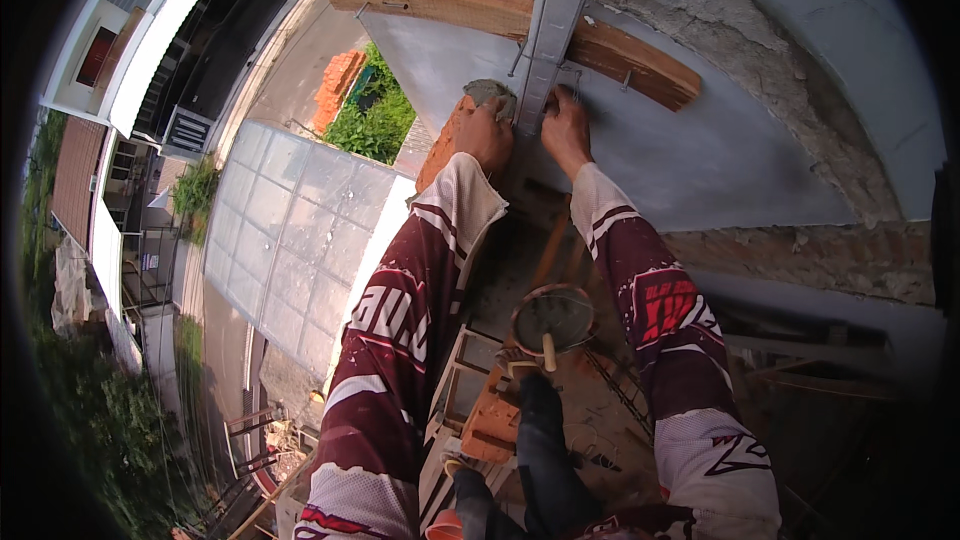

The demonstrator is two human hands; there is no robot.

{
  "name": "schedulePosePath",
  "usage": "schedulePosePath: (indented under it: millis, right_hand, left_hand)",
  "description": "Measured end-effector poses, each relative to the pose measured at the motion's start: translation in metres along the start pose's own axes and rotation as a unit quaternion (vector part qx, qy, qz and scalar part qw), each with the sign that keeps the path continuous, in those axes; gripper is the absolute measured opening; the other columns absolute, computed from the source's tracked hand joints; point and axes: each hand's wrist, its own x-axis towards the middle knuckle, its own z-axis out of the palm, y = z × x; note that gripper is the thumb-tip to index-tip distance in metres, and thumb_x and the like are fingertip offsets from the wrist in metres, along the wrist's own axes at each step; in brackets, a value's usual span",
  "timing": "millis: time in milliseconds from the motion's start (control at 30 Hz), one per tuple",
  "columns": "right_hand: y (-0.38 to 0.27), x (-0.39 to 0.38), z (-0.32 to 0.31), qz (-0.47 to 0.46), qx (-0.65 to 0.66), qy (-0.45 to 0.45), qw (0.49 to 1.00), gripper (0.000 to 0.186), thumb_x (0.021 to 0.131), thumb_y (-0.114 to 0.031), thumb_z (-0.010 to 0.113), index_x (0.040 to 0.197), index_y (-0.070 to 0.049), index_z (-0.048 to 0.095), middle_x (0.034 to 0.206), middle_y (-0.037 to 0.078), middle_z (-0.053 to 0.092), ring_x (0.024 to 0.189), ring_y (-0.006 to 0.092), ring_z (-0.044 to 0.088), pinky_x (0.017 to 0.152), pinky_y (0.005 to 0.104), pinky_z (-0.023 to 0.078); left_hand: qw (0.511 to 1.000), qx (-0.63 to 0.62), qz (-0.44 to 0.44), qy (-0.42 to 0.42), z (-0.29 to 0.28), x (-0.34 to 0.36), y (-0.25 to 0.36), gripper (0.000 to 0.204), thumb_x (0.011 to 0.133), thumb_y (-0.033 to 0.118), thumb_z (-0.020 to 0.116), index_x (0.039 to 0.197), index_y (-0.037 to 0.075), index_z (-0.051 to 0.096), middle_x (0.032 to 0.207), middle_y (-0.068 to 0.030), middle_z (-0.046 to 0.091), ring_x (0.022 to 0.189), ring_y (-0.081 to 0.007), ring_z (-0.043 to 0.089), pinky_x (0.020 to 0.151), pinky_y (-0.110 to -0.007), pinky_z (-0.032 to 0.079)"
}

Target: The person scoops mortar from a bucket with a trowel and applies it to a row of bricks on a scaffold. They spread the mortar along the brick joints and smooth the surface, repeating the process along the wall.

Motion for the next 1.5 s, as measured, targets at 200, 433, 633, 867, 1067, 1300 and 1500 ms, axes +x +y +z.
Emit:
schedulePosePath:
  millis: [200,433,633,867,1067,1300,1500]
  right_hand:
    - [0.014,0.006,0.001,0.032,0.134,-0.069,0.988,0.024,0.098,-0.013,0.044,0.111,-0.003,0.061,0.104,0.013,0.068,0.093,0.03,0.064,0.078,0.0354,0.047]
    - [0.008,-0.047,0.01,0.292,0.258,0.068,0.918,0.029,0.098,-0.027,0.052,0.105,-0.001,0.062,0.09,0.01,0.065,0.075,0.0213,0.062,0.073,0.0372,0.048]
    - [0.018,-0.059,0.036,0.464,0.515,-0.042,0.719,0.013,0.095,-0.026,0.062,0.1,-0.015,0.059,0.089,-0.001,0.063,0.079,0.0151,0.062,0.07,0.0345,0.046]
    - [0.051,-0.037,0.035,0.449,0.494,0.021,0.745,0.012,0.098,-0.023,0.057,0.104,-0.013,0.058,0.077,-0.004,0.056,0.066,0.0115,0.06,0.067,0.0329,0.052]
    - [0.057,-0.026,0.024,0.43,0.48,0.0,0.765,0.013,0.101,-0.017,0.05,0.103,-0.007,0.059,0.074,-0.003,0.05,0.059,0.0096,0.048,0.067,0.0343,0.054]
    - [0.032,-0.038,0.054,0.408,0.577,0.083,0.703,0.009,0.099,-0.017,0.055,0.099,-0.009,0.052,0.077,0.0,0.052,0.059,0.0105,0.051,0.065,0.0366,0.057]
    - [0.008,-0.051,0.047,0.393,0.485,0.062,0.779,0.015,0.1,-0.021,0.054,0.108,-0.008,0.054,0.079,0.0,0.051,0.06,0.0116,0.05,0.056,0.0301,0.052]
  left_hand:
    - [1.0,0.0,-0.011,-0.004,0.011,0.021,0.003,0.031,0.082,0.013,0.06,0.111,0.009,0.07,0.094,-0.0234,0.07,0.089,-0.0393,0.068,0.087,-0.047,0.052]
    - [0.984,-0.067,-0.156,0.051,0.008,0.001,0.004,0.022,0.078,0.015,0.061,0.088,-0.002,0.069,0.083,-0.026,0.068,0.082,-0.0394,0.069,0.076,-0.043,0.054]
    - [0.973,-0.04,-0.227,0.01,0.011,-0.007,0.005,0.022,0.076,0.015,0.064,0.088,-0.003,0.068,0.08,-0.0239,0.069,0.081,-0.036,0.07,0.076,-0.042,0.054]
    - [0.985,0.023,-0.166,-0.048,0.014,-0.038,0.008,0.036,0.08,0.018,0.065,0.111,0.001,0.059,0.1,-0.0272,0.067,0.095,-0.0421,0.066,0.086,-0.048,0.052]
    - [0.976,0.091,-0.142,-0.139,-0.008,-0.071,0.011,0.032,0.083,0.022,0.065,0.109,0.004,0.059,0.099,-0.0253,0.068,0.094,-0.0428,0.065,0.082,-0.049,0.052]
    - [0.993,-0.071,-0.075,-0.053,0.008,-0.095,0.012,0.019,0.089,0.018,0.057,0.095,0.003,0.068,0.085,-0.0247,0.067,0.083,-0.044,0.065,0.078,-0.048,0.052]
    - [0.975,-0.185,-0.122,-0.025,-0.007,-0.091,0.013,0.022,0.091,0.016,0.053,0.09,-0.001,0.067,0.083,-0.028,0.065,0.081,-0.0456,0.064,0.074,-0.048,0.05]
